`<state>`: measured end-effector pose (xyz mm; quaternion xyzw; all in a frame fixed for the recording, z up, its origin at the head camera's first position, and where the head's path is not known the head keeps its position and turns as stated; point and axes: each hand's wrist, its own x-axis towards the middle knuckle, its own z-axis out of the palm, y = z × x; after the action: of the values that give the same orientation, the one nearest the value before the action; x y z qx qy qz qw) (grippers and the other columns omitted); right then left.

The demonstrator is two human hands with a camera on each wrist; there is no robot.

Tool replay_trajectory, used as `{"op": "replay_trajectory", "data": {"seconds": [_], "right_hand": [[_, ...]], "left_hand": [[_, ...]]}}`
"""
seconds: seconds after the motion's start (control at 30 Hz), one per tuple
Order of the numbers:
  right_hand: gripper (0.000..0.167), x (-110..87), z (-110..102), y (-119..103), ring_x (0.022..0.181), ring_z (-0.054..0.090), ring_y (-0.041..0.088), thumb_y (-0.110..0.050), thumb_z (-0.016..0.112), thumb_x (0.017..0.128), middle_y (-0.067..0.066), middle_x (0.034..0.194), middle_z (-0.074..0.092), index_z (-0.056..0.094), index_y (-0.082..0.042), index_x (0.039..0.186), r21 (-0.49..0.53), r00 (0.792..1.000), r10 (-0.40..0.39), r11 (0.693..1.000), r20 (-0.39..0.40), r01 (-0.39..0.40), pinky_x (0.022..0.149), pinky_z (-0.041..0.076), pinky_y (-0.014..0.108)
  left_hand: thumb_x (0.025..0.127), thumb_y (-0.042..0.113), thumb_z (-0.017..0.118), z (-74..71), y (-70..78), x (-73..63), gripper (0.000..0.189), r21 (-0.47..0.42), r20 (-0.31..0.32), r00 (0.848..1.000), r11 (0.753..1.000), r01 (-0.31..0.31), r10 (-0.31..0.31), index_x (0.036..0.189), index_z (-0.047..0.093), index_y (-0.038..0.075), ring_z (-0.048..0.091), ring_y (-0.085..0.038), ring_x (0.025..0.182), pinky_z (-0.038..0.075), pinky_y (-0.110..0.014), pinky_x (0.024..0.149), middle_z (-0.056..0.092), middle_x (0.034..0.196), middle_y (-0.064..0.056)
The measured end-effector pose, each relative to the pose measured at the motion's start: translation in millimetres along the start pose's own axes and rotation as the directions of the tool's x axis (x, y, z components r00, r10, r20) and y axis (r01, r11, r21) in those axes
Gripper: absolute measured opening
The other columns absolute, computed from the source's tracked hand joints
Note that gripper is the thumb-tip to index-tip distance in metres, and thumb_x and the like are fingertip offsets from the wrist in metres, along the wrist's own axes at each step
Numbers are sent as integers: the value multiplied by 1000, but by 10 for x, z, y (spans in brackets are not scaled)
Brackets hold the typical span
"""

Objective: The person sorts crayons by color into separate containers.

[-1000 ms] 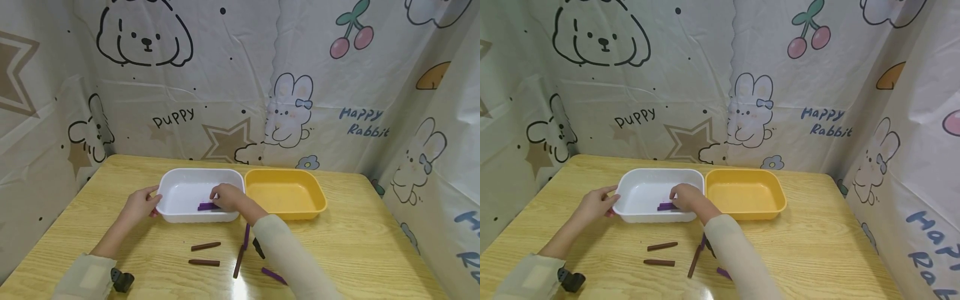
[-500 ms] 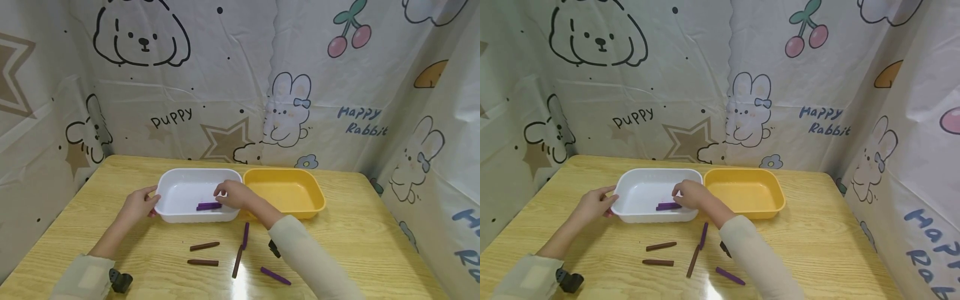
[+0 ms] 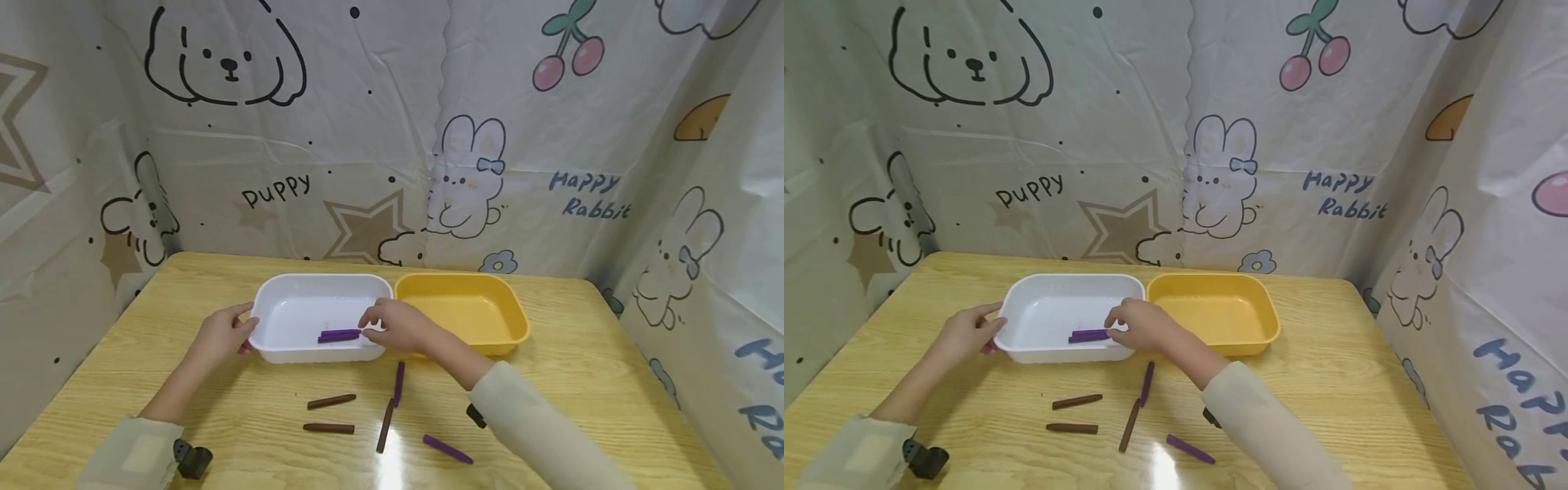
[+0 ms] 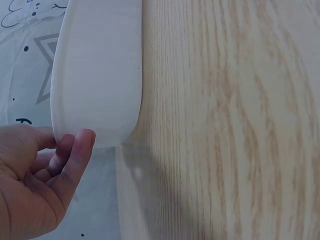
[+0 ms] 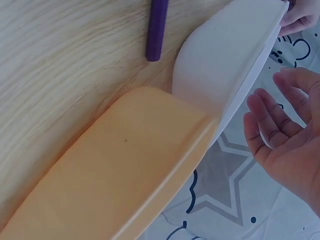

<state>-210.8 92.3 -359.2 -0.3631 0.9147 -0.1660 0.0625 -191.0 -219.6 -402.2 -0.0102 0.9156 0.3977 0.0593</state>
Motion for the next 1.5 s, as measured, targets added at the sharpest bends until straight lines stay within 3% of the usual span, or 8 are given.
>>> {"op": "replay_trajectory", "data": {"seconds": [0.53,0.87,1.1,1.3,1.5], "right_hand": [[16,-538,40,51,83,59,19,-20,64,88,4,95,65,70,-12,100,20,1000,-11,1000,-14,11,72,49,24],[15,-896,183,167,80,59,15,-20,64,88,-1,92,62,70,-15,101,57,999,12,998,39,-14,68,47,19],[14,-1151,375,281,77,55,3,-18,64,87,-7,87,60,71,-15,99,173,996,44,983,80,-57,68,47,17],[14,-1248,460,323,73,53,0,-16,68,84,-8,81,59,70,-14,98,230,997,9,973,72,-26,66,48,16],[20,-1341,530,328,72,50,-3,-29,70,83,-11,81,58,70,-16,98,271,994,-16,963,108,-14,66,46,14]], "left_hand": [[98,16,48,-1,0,-4,52,13,1,1000,1000,7,-7,139,32,-11,58,-11,56,53,-29,56,57,71,-10],[97,17,49,-5,-10,3,52,13,-6,1000,1000,8,-8,140,33,-10,58,-11,57,52,-27,55,57,71,-10],[97,16,49,4,20,-11,52,5,-8,1000,1000,8,-8,139,33,-10,58,-11,57,52,-28,56,57,70,-9],[97,16,49,3,38,-14,52,5,-15,1000,1000,3,-3,139,33,-10,58,-11,56,53,-29,56,57,69,-9],[97,15,48,-1,30,-26,51,1,-15,1000,1000,0,0,139,33,-11,58,-10,56,54,-29,57,57,69,-9]]}}
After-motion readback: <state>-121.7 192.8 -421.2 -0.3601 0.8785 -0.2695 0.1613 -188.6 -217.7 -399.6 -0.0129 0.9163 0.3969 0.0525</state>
